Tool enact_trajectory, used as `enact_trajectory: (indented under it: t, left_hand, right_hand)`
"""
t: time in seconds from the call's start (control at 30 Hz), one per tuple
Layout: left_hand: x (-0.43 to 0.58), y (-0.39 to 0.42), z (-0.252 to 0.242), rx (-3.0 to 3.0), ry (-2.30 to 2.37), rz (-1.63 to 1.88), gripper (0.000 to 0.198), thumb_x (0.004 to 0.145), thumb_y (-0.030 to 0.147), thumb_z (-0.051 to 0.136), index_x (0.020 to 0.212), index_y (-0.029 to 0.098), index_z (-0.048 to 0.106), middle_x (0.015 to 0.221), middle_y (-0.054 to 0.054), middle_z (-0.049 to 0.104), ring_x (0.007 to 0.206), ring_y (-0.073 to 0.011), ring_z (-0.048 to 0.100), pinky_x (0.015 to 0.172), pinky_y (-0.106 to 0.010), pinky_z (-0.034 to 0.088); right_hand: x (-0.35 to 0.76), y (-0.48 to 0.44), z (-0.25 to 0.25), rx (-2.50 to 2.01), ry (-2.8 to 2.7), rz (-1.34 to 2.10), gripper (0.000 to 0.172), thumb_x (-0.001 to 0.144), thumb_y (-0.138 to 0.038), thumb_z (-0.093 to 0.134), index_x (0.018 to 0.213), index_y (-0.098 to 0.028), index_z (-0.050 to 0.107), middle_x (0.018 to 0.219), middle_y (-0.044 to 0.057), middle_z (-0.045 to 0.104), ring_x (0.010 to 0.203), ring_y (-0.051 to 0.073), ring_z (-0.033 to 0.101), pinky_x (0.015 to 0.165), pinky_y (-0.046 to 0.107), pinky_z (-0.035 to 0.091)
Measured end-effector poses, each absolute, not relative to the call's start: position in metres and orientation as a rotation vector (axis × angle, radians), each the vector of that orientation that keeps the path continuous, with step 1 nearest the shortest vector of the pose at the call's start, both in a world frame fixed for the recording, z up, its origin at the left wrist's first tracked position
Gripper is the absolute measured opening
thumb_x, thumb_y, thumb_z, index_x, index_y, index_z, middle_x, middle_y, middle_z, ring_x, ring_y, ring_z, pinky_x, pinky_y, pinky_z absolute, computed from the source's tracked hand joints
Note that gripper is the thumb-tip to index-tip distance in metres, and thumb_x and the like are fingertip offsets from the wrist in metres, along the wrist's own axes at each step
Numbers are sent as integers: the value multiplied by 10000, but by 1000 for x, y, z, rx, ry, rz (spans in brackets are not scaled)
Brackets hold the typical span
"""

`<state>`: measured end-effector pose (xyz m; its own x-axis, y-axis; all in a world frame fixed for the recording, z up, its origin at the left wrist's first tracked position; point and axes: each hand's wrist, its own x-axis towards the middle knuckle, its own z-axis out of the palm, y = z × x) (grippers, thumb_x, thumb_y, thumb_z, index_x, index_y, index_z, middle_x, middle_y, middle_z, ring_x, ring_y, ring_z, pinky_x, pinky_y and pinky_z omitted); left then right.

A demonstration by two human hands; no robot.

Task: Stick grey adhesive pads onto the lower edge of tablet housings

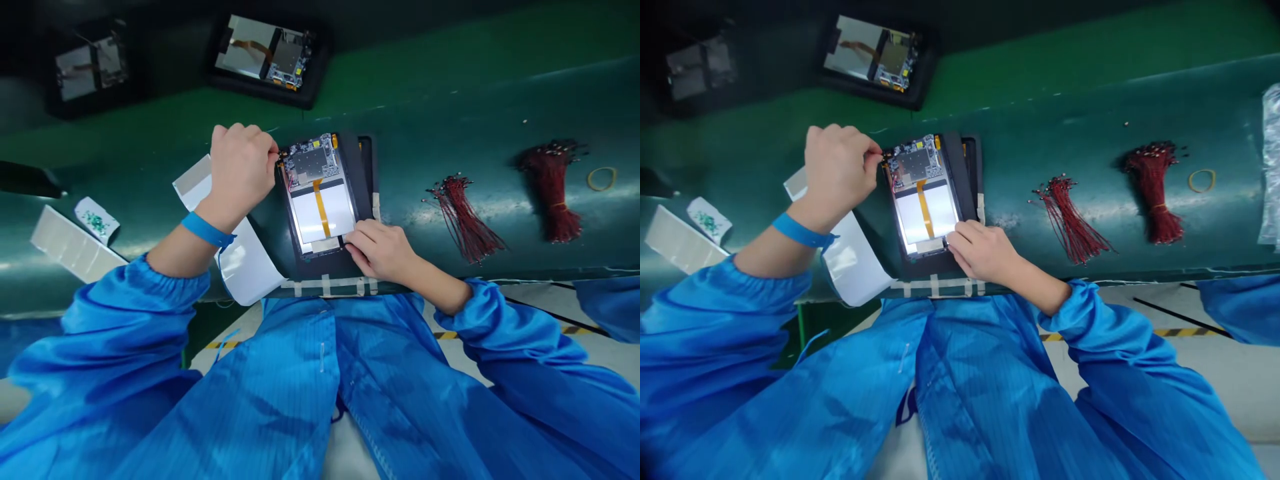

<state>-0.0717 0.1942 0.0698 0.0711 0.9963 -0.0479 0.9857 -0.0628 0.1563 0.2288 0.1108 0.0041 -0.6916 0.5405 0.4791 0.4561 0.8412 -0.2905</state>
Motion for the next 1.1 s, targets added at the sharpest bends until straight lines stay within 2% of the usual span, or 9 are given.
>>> enact_trajectory:
  t: [0.13,0.27,0.4,0.53,0.63,0.7,0.83,1.03,1.1]
  left_hand:
    - [-69,195,70,2251,1915,123,235,1099,241,477,934,175,631,1077,-137,639,1255,-345,500,1243,-630,234]
    - [-61,198,71,2179,1827,197,262,1027,237,575,772,233,512,1038,-141,613,1316,-403,487,1251,-689,163]
    - [-57,207,65,2089,1955,302,209,892,178,683,759,235,533,1054,-155,642,1299,-428,556,1241,-650,247]
    - [-88,207,62,1911,2104,412,81,867,206,676,818,209,613,889,-91,670,1003,-300,662,978,-494,485]
    - [-130,175,65,1771,2202,514,190,993,299,534,980,170,674,880,-71,685,837,-204,657,765,-395,446]
    - [-157,140,64,1774,2267,542,234,1013,356,539,1018,162,670,988,-102,697,980,-243,684,839,-439,429]
    - [-190,77,50,1838,2180,356,148,895,353,694,877,208,670,1020,-151,708,1228,-399,623,1067,-574,383]
    - [-195,57,49,1631,2089,590,172,882,350,701,983,235,781,1224,-164,733,1391,-455,555,1226,-616,350]
    - [-170,64,50,1526,2060,769,238,925,372,678,1077,228,791,1268,-136,738,1348,-424,606,1194,-585,422]
  right_hand:
    - [229,112,4,-720,-2444,219,194,1059,-208,542,955,-171,702,888,62,691,821,195,581,637,326,386]
    - [229,112,4,-717,-2445,213,184,1050,-201,557,944,-167,704,879,60,689,812,195,583,617,330,389]
    - [228,112,7,-715,-2461,242,186,1057,-203,544,955,-175,697,884,63,698,801,200,594,603,329,388]
    - [236,113,18,-765,-2385,470,131,1050,-212,556,1066,-180,682,960,84,721,869,220,646,686,339,479]
    - [249,117,26,-908,-2211,494,147,1027,-214,585,1148,-204,668,1059,103,735,985,262,663,854,413,541]
    - [254,123,29,-1027,-2150,436,143,1012,-215,597,1133,-226,672,1069,100,733,1012,283,661,890,456,533]
    - [252,139,33,-1154,-2187,461,122,973,-206,593,1060,-240,671,1031,93,728,982,296,654,867,476,529]
    - [236,150,42,-1284,-2244,464,182,999,-234,547,1083,-256,707,1030,120,712,1022,327,639,918,527,528]
    - [229,148,38,-1344,-2243,387,230,1016,-276,550,1157,-237,727,1020,138,700,1018,344,623,915,541,534]
